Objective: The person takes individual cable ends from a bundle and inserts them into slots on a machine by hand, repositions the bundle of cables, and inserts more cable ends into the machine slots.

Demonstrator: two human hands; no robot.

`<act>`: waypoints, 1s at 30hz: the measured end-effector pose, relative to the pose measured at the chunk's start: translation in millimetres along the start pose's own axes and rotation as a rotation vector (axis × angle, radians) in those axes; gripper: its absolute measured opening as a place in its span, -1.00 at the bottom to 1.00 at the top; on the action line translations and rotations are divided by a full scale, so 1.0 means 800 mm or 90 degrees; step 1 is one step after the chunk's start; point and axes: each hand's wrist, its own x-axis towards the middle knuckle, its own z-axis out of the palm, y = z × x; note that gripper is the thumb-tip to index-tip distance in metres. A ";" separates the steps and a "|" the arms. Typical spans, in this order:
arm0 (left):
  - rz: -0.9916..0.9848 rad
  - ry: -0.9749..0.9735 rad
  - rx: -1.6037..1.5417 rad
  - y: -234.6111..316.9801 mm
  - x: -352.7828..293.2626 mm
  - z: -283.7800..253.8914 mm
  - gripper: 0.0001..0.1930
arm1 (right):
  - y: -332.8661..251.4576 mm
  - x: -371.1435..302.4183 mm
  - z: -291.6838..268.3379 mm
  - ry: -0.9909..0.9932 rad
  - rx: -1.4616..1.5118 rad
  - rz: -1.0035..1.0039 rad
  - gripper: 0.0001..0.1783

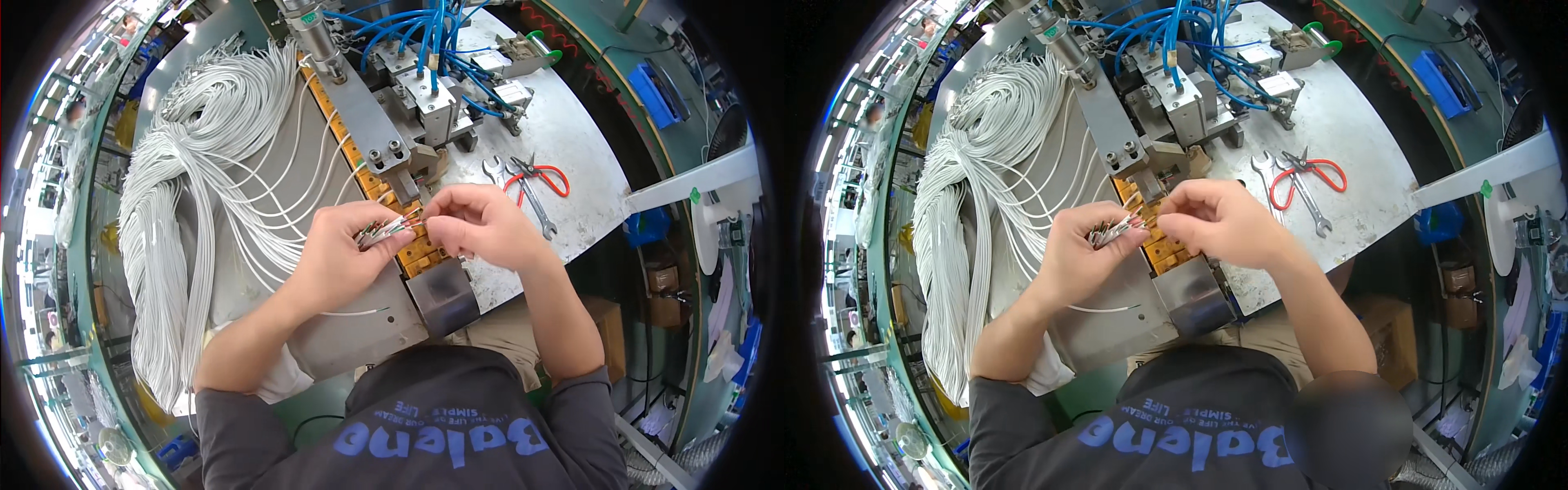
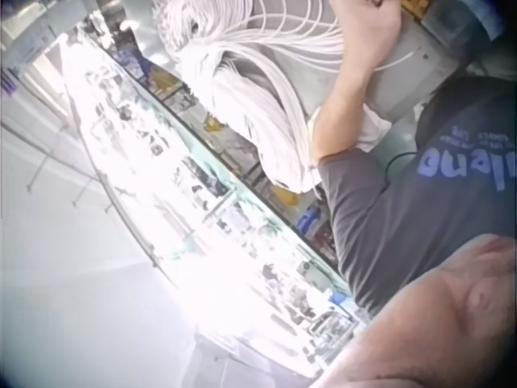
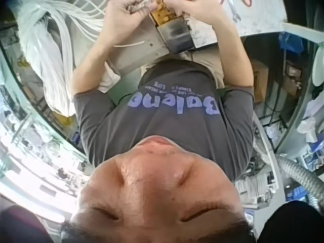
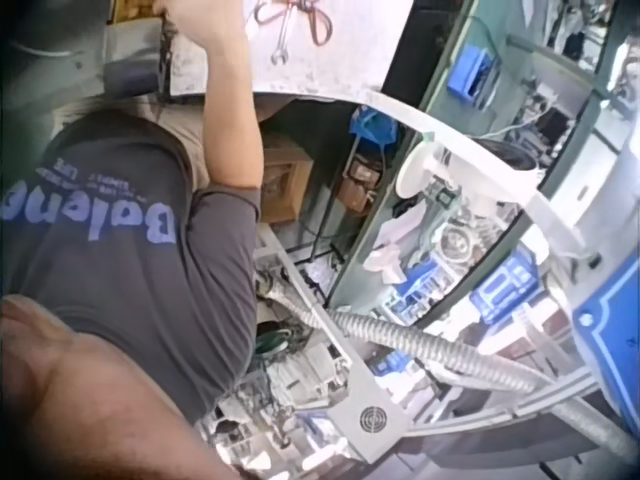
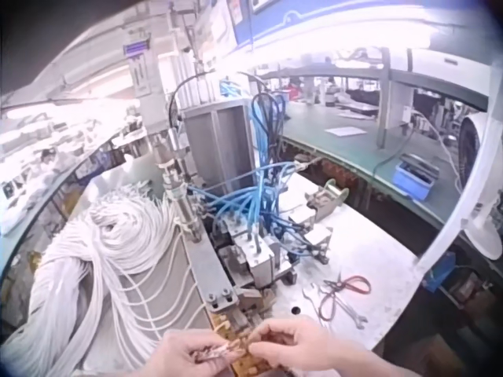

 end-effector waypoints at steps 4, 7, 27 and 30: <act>-0.032 -0.019 -0.001 0.001 -0.004 -0.002 -0.89 | 0.007 -0.005 0.003 -0.037 -0.044 -0.039 -0.89; -0.042 -0.022 -0.023 0.000 -0.006 0.003 -0.89 | 0.004 -0.002 0.008 0.005 -0.124 -0.028 -0.89; 0.028 -0.087 -0.062 -0.006 -0.011 0.010 -0.91 | 0.002 -0.003 0.013 -0.031 -0.207 -0.037 -0.91; 0.065 -0.088 0.006 -0.015 -0.011 0.013 -0.93 | 0.013 0.002 -0.002 -0.043 -0.251 -0.019 -0.87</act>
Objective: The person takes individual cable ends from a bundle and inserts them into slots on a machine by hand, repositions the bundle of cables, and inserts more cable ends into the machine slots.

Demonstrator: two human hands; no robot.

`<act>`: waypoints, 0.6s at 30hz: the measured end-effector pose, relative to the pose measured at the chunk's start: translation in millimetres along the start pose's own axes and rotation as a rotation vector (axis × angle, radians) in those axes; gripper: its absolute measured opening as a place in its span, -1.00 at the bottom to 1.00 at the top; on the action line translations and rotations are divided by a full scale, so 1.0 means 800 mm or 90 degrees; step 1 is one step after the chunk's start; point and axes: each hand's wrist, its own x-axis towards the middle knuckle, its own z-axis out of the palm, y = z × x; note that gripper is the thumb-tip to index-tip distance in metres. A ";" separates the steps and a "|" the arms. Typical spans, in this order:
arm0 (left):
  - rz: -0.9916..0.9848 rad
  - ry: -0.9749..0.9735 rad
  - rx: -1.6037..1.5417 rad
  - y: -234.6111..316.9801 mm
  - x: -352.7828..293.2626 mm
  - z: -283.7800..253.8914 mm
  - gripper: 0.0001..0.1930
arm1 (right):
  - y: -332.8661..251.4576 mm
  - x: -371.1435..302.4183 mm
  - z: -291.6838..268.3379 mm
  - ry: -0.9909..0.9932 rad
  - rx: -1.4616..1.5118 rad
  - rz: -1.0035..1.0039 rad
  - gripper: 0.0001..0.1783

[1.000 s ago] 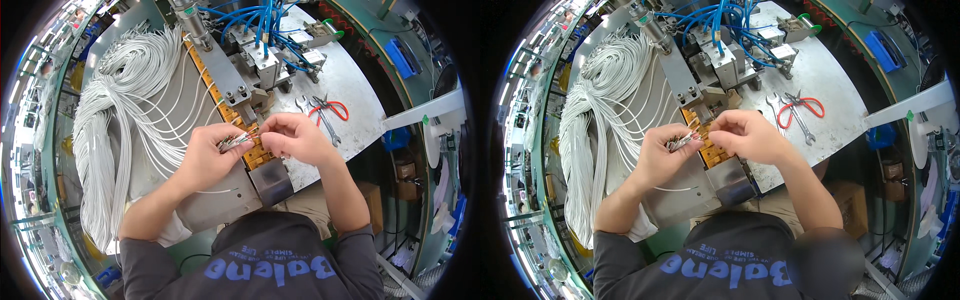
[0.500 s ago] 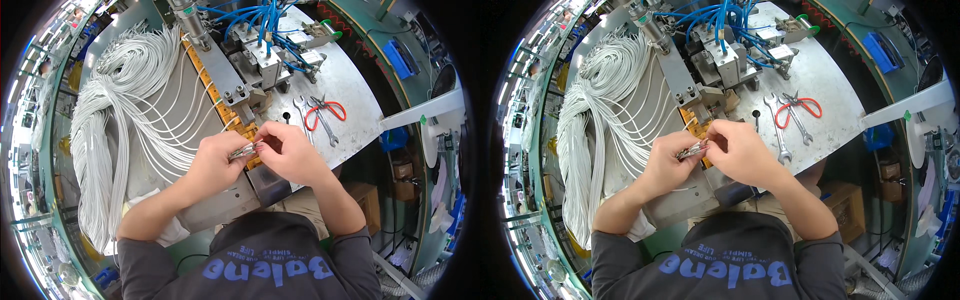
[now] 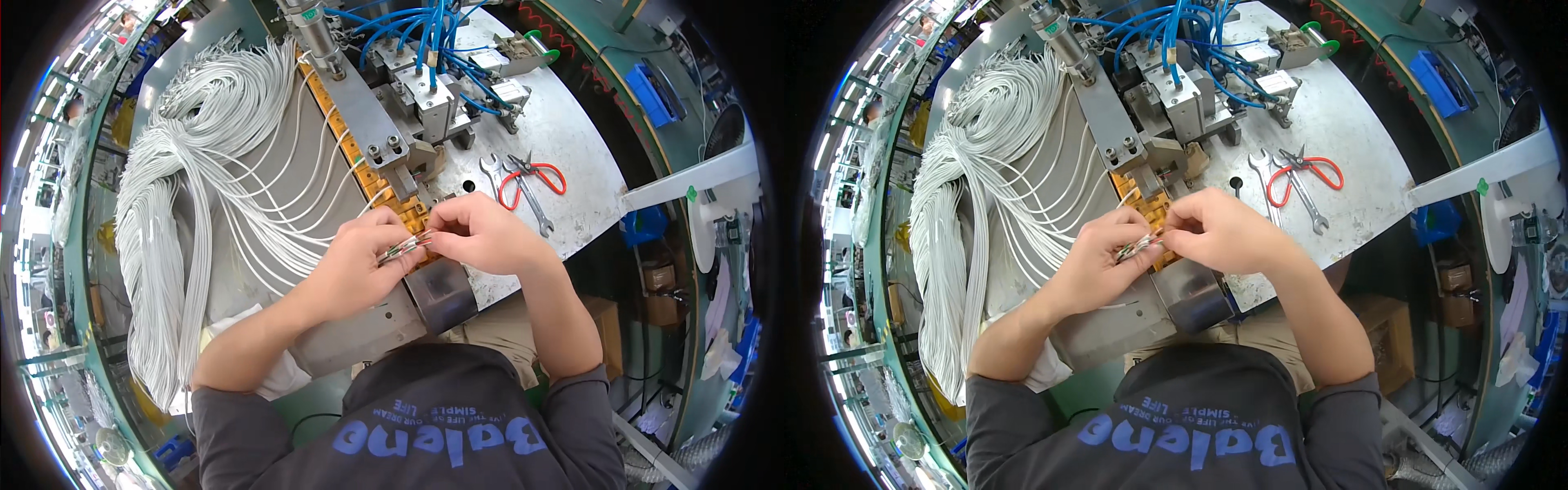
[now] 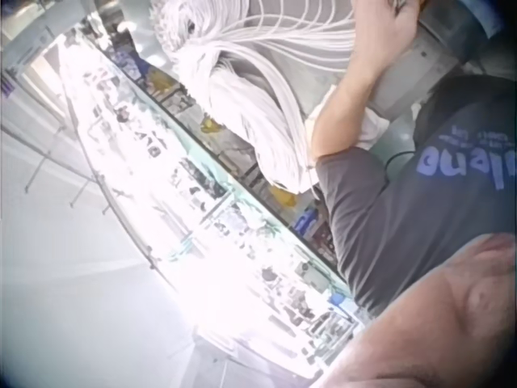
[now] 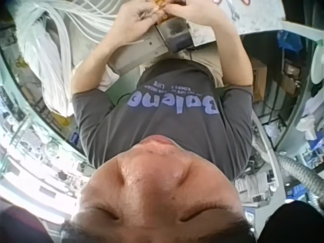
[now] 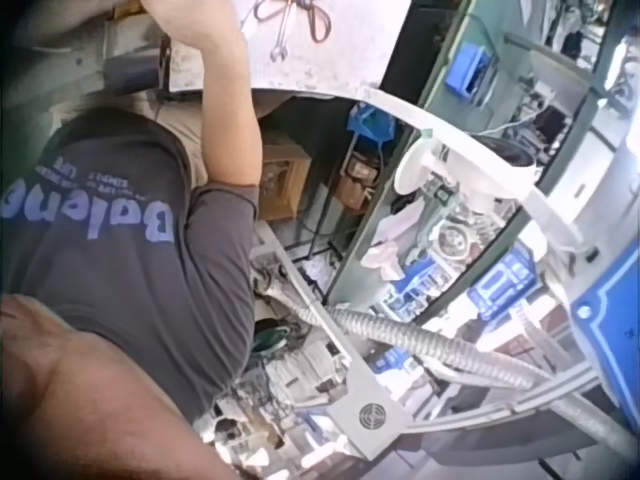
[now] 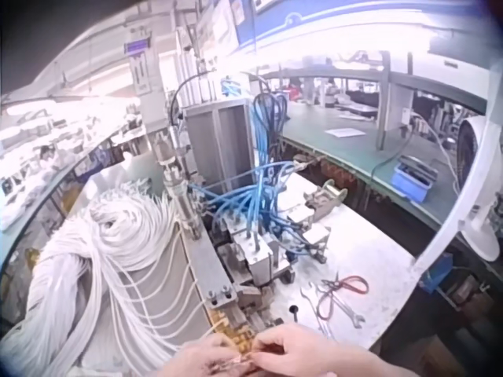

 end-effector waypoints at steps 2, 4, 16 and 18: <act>-0.001 -0.012 0.083 -0.009 0.001 0.004 -0.94 | 0.017 0.000 -0.009 0.007 -0.001 0.039 -0.83; 0.005 0.023 0.140 -0.013 0.003 0.007 -0.95 | 0.023 0.002 -0.014 0.022 0.059 0.081 -0.83; 0.016 0.059 0.374 -0.013 0.008 0.009 -0.95 | 0.050 0.029 -0.017 0.094 -0.006 0.054 -0.83; 0.014 0.017 0.450 -0.010 0.007 0.013 -0.93 | 0.057 0.032 -0.017 0.073 0.046 0.068 -0.82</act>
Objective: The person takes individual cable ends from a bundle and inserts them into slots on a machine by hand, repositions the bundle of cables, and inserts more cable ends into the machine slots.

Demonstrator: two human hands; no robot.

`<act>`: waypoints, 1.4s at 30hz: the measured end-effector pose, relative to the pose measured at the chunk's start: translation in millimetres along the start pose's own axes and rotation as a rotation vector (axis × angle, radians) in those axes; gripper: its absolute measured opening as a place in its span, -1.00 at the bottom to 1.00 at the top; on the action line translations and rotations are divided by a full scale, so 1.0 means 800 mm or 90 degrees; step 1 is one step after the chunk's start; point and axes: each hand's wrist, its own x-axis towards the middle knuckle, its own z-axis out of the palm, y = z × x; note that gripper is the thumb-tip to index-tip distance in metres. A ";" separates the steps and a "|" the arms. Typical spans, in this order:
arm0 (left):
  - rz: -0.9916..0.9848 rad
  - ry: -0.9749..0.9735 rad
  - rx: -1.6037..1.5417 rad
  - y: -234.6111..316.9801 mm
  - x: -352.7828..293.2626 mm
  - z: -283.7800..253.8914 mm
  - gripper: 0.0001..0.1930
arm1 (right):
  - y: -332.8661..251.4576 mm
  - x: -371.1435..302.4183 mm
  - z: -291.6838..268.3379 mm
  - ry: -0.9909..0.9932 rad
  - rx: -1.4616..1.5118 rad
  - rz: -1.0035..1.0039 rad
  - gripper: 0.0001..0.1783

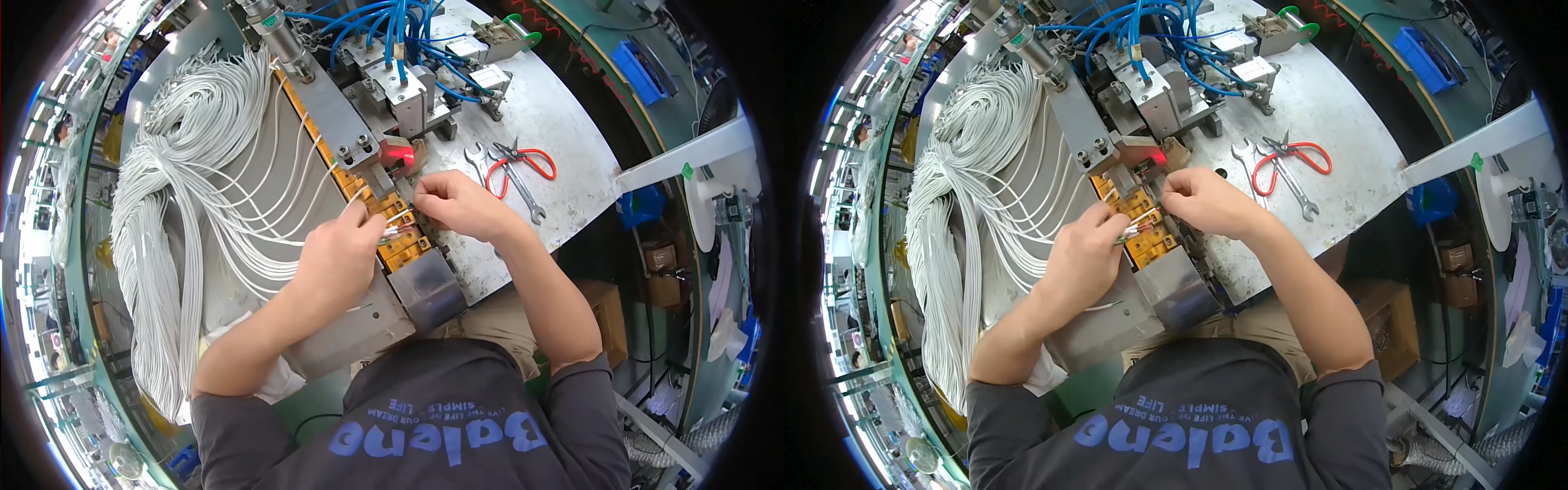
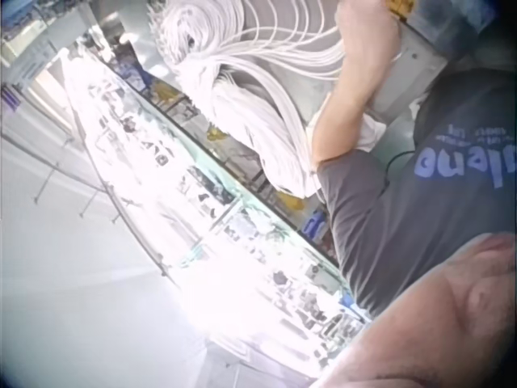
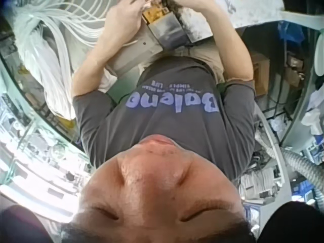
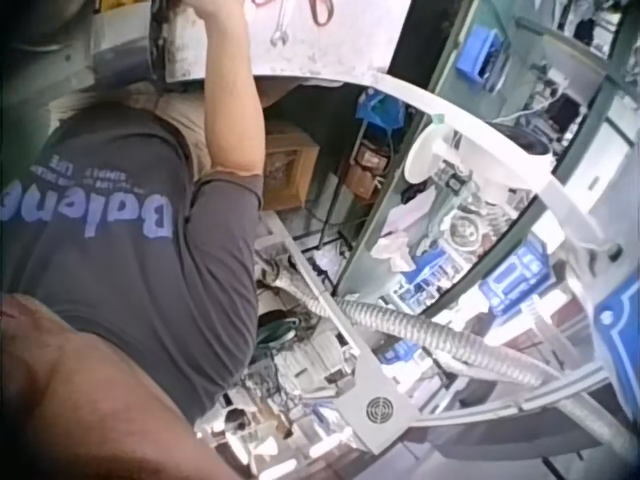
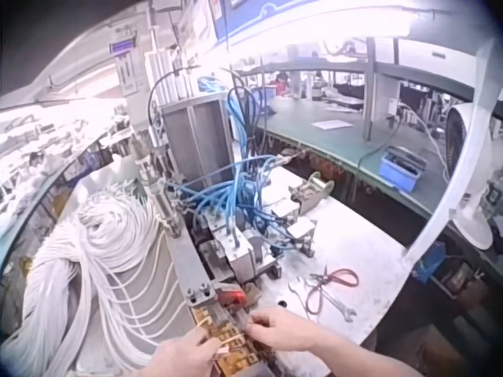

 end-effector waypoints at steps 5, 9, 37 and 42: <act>-0.013 0.128 -0.355 -0.016 0.004 -0.007 -0.88 | -0.013 -0.012 -0.006 0.042 0.137 0.070 -0.86; -0.163 -0.039 -0.572 -0.023 0.000 -0.016 -0.84 | -0.040 -0.036 0.010 0.027 0.059 -0.064 -0.88; -0.144 -0.091 -0.507 0.003 0.001 -0.022 -0.88 | -0.055 -0.046 0.033 0.023 0.044 -0.077 -0.93; -0.080 0.029 -0.491 0.005 -0.005 -0.017 -0.89 | -0.062 -0.043 0.036 0.000 0.139 -0.035 -0.94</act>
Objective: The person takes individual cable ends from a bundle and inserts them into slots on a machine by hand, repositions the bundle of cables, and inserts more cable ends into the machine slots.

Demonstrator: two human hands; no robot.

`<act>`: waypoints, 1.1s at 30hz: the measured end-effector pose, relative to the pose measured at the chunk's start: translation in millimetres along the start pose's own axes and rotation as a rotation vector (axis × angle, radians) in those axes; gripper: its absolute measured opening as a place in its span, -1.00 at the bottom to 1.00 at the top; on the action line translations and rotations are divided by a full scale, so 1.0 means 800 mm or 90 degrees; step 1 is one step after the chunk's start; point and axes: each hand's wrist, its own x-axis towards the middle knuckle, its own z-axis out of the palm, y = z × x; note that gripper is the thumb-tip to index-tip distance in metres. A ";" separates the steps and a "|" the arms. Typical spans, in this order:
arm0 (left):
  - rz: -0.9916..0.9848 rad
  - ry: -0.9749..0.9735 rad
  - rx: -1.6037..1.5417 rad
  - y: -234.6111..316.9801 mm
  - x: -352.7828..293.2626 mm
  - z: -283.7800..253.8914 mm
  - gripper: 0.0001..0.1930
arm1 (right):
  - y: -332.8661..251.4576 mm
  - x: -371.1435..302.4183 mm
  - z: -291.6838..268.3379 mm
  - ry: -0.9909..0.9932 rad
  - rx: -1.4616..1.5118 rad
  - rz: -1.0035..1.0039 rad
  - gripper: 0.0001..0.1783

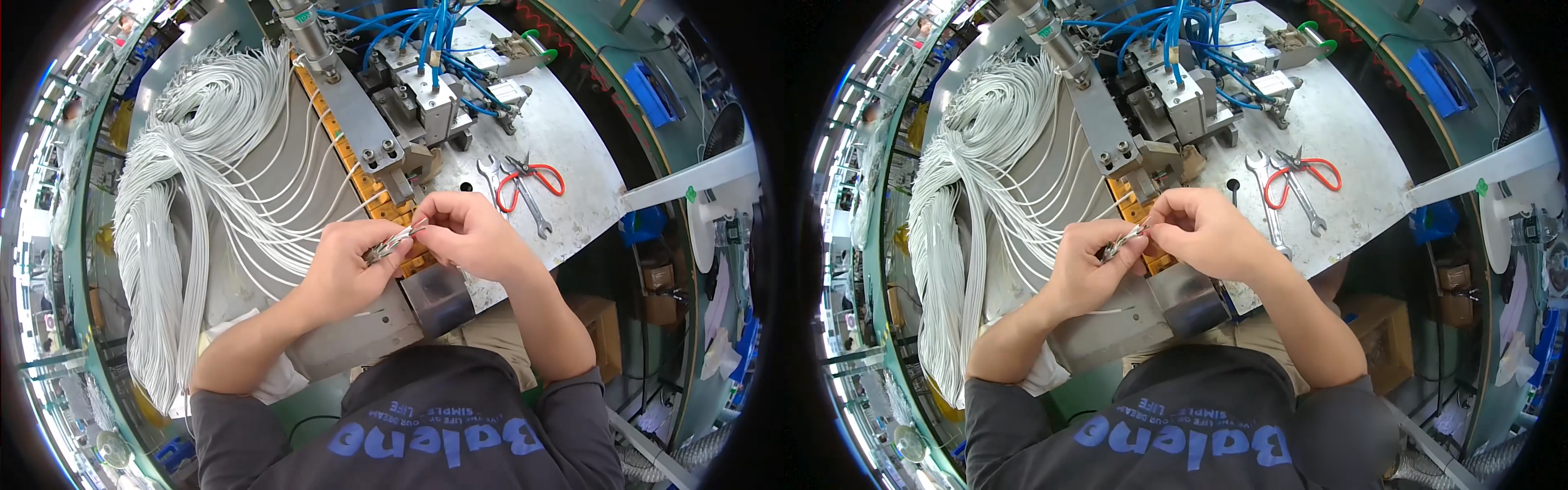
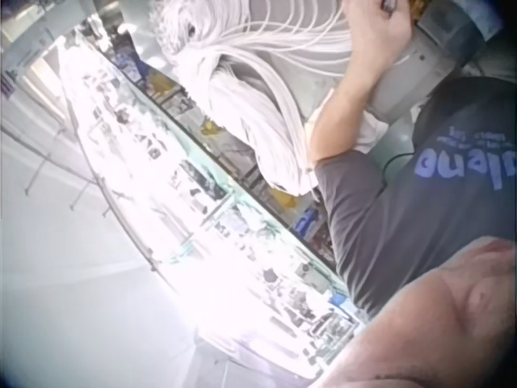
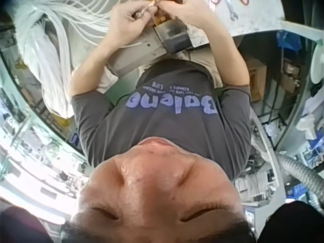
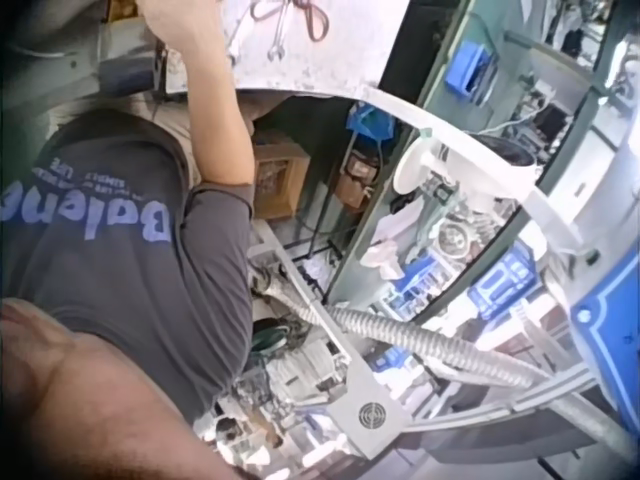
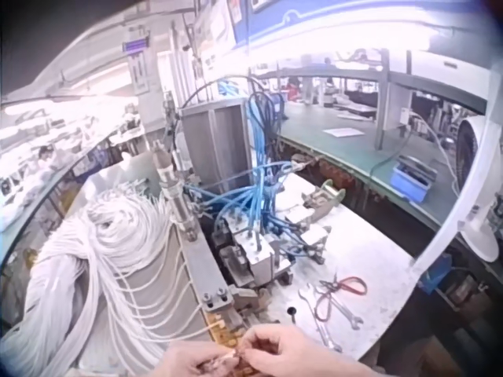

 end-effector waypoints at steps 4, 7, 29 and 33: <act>-0.097 -0.050 -0.098 0.003 0.000 -0.006 -0.88 | -0.005 -0.003 -0.007 -0.046 -0.030 -0.009 -0.93; -0.128 -0.142 -0.067 0.001 0.001 -0.011 -0.88 | -0.008 0.001 -0.016 -0.103 -0.101 -0.029 -0.91; 0.098 0.012 0.421 -0.020 0.009 0.010 -0.91 | 0.047 0.038 -0.047 -0.003 -0.084 0.072 -0.84; 0.023 0.035 0.197 -0.014 0.011 -0.006 -0.87 | 0.042 0.030 -0.049 0.109 -0.069 0.056 -0.83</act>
